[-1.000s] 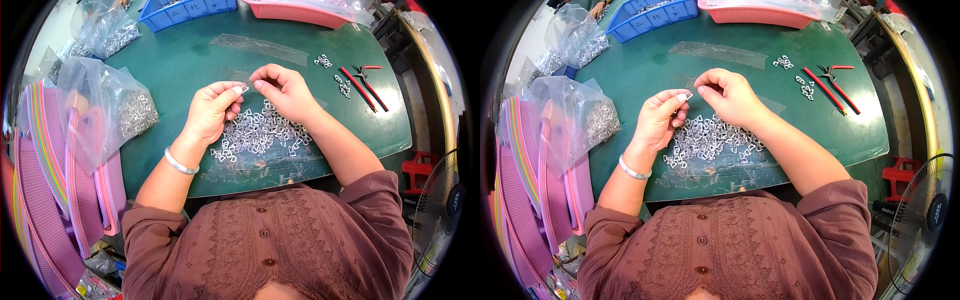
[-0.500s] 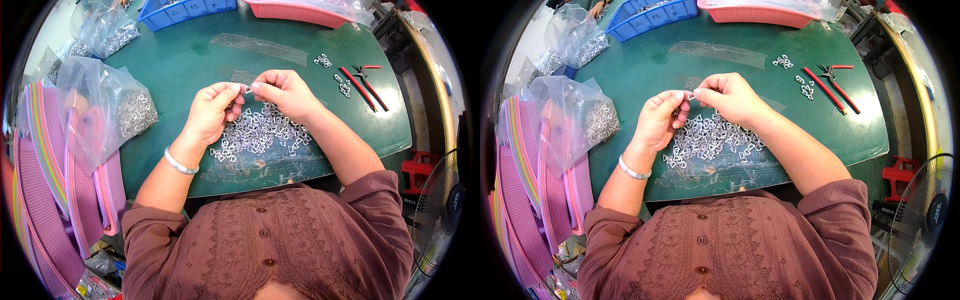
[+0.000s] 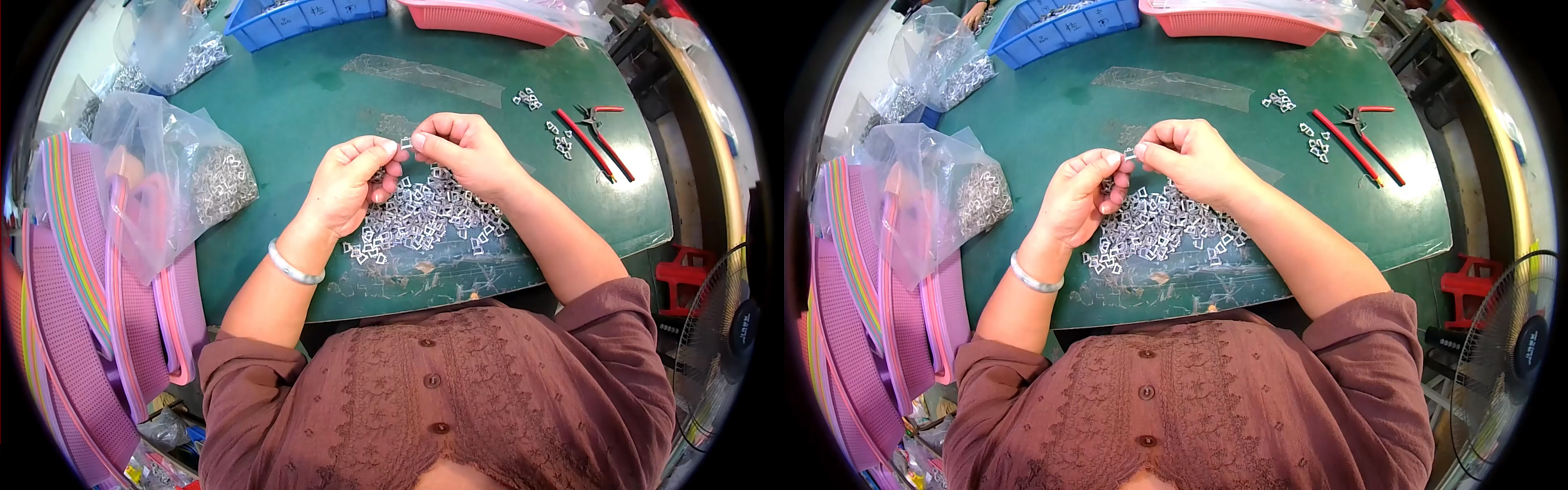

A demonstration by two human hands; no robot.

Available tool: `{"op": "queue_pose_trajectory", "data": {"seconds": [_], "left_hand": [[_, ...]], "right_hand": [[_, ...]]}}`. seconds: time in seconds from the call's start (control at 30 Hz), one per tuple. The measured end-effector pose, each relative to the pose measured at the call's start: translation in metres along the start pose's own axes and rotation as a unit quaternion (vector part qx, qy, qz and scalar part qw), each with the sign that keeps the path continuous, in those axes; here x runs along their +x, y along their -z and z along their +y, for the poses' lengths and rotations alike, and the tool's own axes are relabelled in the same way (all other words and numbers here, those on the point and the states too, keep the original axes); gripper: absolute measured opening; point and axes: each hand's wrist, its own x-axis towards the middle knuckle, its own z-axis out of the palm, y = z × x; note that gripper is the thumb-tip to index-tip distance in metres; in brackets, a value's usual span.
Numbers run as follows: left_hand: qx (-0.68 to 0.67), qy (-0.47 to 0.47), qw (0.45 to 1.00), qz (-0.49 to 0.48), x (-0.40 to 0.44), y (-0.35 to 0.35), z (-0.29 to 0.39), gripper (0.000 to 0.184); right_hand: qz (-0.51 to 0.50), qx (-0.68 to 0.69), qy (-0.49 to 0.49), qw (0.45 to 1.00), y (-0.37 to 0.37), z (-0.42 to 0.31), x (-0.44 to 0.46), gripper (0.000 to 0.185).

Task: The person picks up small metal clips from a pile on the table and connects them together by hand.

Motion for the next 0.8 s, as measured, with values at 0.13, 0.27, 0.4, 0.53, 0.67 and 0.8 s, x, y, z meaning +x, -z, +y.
{"op": "queue_pose_trajectory", "data": {"seconds": [0.13,0.27,0.4,0.53,0.67,0.8], "left_hand": [[-0.008,0.002,1.000,-0.005,-0.001,-0.001,0.001,0.013],[-0.008,0.001,1.000,-0.009,-0.002,-0.002,0.002,0.012],[-0.006,0.002,1.000,-0.007,-0.002,-0.003,0.002,0.011],[-0.011,0.009,1.000,-0.005,-0.002,-0.002,0.003,0.011],[-0.025,-0.002,1.000,0.003,0.000,0.004,0.004,0.010],[-0.042,-0.003,0.999,0.026,0.003,0.008,0.004,0.011]], "right_hand": [[-0.005,0.006,0.016,1.000,0.000,0.003,0.001,0.018],[-0.021,0.026,0.018,0.999,-0.001,0.002,0.000,0.017],[-0.032,0.039,0.011,0.999,0.000,0.002,0.001,0.016],[-0.041,0.042,-0.003,0.998,0.000,0.000,0.000,0.015],[-0.031,0.069,-0.019,0.997,0.002,-0.003,0.002,0.013],[-0.035,0.030,-0.055,0.997,0.008,-0.017,0.020,0.014]]}}
